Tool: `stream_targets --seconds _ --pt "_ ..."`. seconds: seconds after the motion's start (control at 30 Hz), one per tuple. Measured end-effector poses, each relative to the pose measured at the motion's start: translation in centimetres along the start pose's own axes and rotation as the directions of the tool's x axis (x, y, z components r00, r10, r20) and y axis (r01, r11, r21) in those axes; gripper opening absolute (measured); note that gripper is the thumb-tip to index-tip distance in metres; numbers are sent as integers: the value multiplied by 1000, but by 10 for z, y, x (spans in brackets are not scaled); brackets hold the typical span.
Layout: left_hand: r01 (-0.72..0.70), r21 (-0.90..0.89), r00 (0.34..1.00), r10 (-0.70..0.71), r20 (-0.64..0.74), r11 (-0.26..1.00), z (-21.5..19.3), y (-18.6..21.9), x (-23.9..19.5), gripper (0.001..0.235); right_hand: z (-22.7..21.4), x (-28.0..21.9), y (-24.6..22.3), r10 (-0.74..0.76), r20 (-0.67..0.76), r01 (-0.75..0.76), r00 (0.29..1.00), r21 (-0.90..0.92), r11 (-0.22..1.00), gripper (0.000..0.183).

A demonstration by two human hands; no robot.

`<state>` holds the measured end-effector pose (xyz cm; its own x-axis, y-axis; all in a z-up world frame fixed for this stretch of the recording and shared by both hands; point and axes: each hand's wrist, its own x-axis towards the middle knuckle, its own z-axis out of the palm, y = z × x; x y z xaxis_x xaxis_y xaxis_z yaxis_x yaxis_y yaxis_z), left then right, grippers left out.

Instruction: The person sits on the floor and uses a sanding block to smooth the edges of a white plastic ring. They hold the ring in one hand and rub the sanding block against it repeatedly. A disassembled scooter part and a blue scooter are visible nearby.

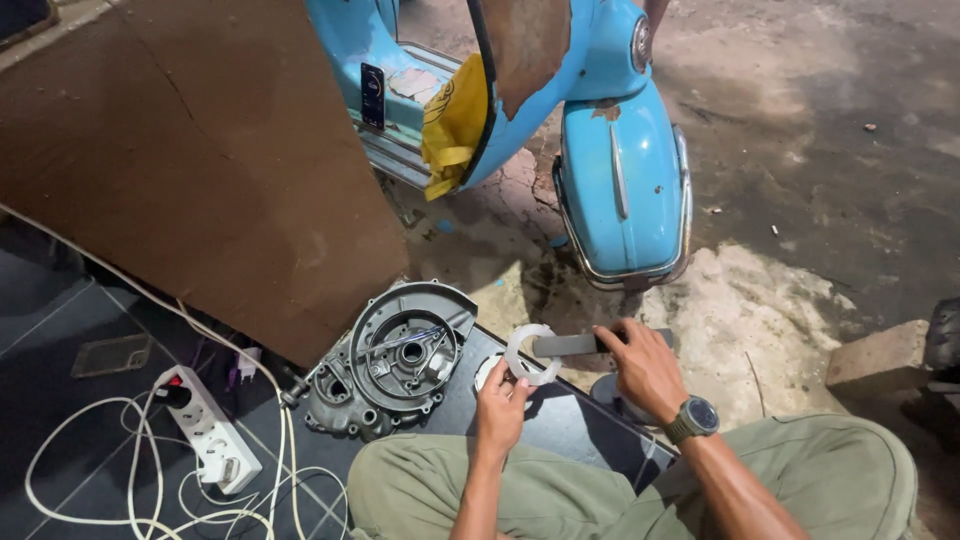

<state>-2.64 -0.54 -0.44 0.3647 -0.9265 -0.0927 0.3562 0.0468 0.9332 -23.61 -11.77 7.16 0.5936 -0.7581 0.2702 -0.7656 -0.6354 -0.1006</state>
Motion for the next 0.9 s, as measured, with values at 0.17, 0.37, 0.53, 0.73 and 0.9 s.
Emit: stream_targets --seconds 0.17,0.37,0.53,0.73,0.9 --pt "-38 -4 995 38 -90 999 -8 -21 4 39 0 -3 -6 7 43 -12 999 107 994 42" --pt "-88 -71 992 81 -96 994 -16 -18 11 34 9 0 5 60 93 -67 994 74 995 46" --pt "-150 -36 988 149 -46 988 -12 -20 12 32 18 -4 -3 12 77 -25 997 167 986 46" --pt "-194 19 975 195 -103 981 -14 -10 9 36 8 -3 7 47 64 -54 997 122 991 50" --pt "-217 137 973 226 -52 966 3 8 1 33 8 -7 -9 27 100 -38 995 111 993 42"
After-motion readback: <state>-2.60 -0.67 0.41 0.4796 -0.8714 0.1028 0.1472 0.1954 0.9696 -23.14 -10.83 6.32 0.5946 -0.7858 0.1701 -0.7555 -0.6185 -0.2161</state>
